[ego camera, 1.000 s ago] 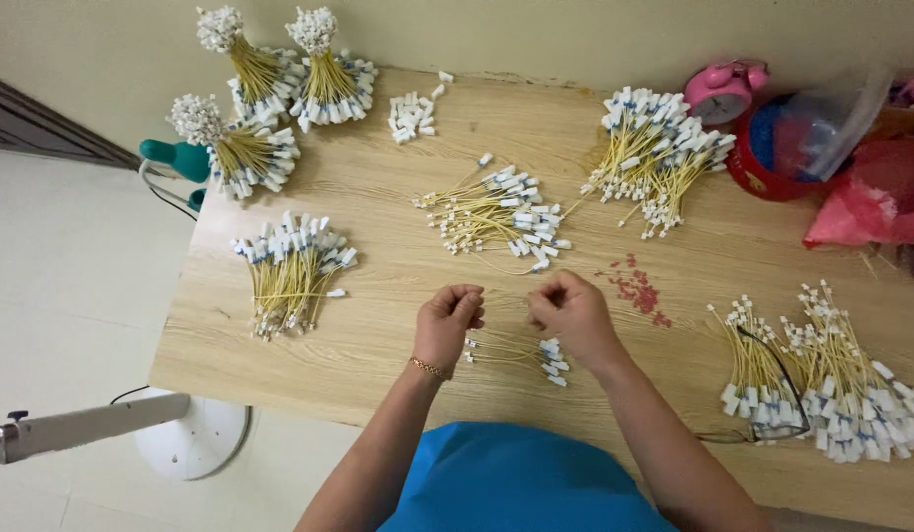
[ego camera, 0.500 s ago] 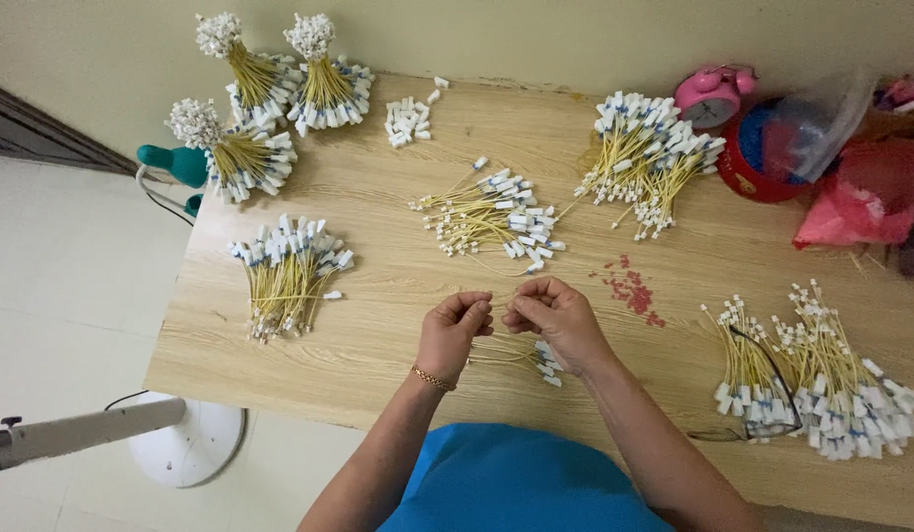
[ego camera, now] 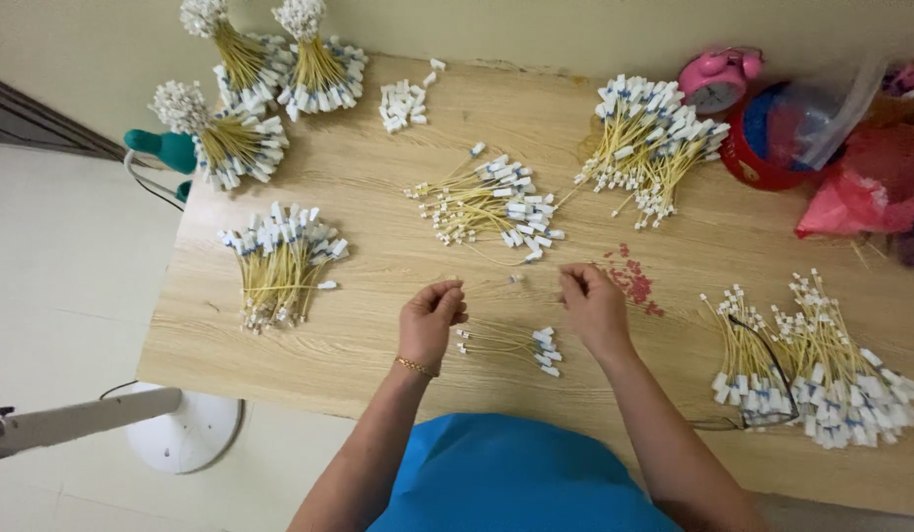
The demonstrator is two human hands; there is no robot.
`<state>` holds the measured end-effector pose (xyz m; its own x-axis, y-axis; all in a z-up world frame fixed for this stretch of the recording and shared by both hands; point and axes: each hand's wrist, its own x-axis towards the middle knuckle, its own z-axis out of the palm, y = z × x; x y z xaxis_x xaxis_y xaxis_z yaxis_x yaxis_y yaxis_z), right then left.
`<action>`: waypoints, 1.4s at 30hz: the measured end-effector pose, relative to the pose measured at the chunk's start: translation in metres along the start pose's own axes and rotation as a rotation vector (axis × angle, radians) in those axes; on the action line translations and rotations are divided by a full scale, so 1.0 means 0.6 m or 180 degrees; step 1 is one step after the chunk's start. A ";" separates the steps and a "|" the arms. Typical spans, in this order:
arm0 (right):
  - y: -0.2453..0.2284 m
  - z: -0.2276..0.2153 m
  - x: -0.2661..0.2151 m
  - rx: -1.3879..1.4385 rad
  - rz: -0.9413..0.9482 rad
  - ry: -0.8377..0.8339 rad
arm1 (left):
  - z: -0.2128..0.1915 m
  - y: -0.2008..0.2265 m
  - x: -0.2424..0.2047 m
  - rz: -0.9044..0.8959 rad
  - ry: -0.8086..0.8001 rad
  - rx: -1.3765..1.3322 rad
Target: Attaching small white connector components to the ends of yellow wires at a workbench.
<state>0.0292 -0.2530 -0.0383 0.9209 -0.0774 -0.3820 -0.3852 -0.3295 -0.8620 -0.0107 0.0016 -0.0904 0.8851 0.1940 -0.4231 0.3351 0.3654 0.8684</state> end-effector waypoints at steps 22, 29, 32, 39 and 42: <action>0.138 -0.058 -0.048 -0.2220 -0.1121 -0.0050 | -0.002 0.042 -0.029 -0.0358 -0.0033 -0.0117; 0.144 -0.065 -0.035 -0.2959 -0.1508 -0.0362 | 0.017 0.052 -0.034 -0.0288 -0.0224 -0.0048; 0.132 -0.061 -0.032 -0.3053 -0.1767 -0.0255 | 0.022 0.040 -0.032 -0.0287 -0.0264 -0.0001; -0.013 0.004 -0.074 -0.0251 -0.0302 -0.0322 | 0.036 0.052 -0.050 -0.0313 -0.0288 -0.0070; -0.067 0.039 -0.077 0.1108 -0.0125 -0.0818 | 0.041 0.064 -0.064 -0.0126 -0.0412 -0.0072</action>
<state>0.0006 -0.2139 0.0060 0.9076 0.1802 -0.3792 -0.3876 0.0128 -0.9217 -0.0238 -0.0144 -0.0341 0.9061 0.0603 -0.4188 0.3645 0.3912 0.8450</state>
